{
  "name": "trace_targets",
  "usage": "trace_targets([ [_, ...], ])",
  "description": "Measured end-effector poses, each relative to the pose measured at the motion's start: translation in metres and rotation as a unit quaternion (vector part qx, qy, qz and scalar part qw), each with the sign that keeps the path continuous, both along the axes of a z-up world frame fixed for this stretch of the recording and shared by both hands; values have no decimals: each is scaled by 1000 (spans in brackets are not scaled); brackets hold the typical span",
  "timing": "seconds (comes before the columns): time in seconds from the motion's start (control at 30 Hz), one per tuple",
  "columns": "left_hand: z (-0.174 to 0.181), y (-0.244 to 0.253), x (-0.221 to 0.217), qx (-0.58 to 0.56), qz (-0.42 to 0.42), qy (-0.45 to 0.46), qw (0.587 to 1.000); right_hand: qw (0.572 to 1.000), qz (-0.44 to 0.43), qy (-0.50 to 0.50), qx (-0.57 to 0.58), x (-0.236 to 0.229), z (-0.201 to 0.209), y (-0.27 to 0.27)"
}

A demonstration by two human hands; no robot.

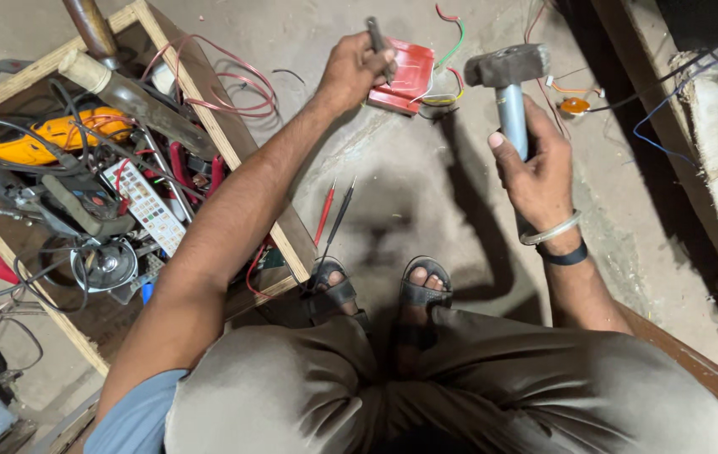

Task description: The person sits cross-legged on a chair and repeatedly hammers a metal rod into a red electrical component placed on the floor. They adjust the component and rod between strikes, using a hammer in the right hand and holding the component with the left.

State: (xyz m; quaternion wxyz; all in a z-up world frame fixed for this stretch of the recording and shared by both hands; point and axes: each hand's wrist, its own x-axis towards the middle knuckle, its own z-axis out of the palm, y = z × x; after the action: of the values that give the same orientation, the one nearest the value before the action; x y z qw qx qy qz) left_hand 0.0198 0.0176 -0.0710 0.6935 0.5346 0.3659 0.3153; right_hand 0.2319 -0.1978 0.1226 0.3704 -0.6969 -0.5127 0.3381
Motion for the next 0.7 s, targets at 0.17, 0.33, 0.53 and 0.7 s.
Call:
trace_targets([
  [0.17,12,-1,-6,-16,24,-46,999,999,39,-15,20,2,-10,4],
  [0.33,48,-22,-12,261,0,154,953,987,53,-25,152,-5,28,14],
  [0.53,63,-25,-10,339,-44,200,918,952,-71,-53,292,-29,23,34],
  [0.7,65,-27,-10,382,-66,228,893,974,83,-194,85,-37,-24,26],
])
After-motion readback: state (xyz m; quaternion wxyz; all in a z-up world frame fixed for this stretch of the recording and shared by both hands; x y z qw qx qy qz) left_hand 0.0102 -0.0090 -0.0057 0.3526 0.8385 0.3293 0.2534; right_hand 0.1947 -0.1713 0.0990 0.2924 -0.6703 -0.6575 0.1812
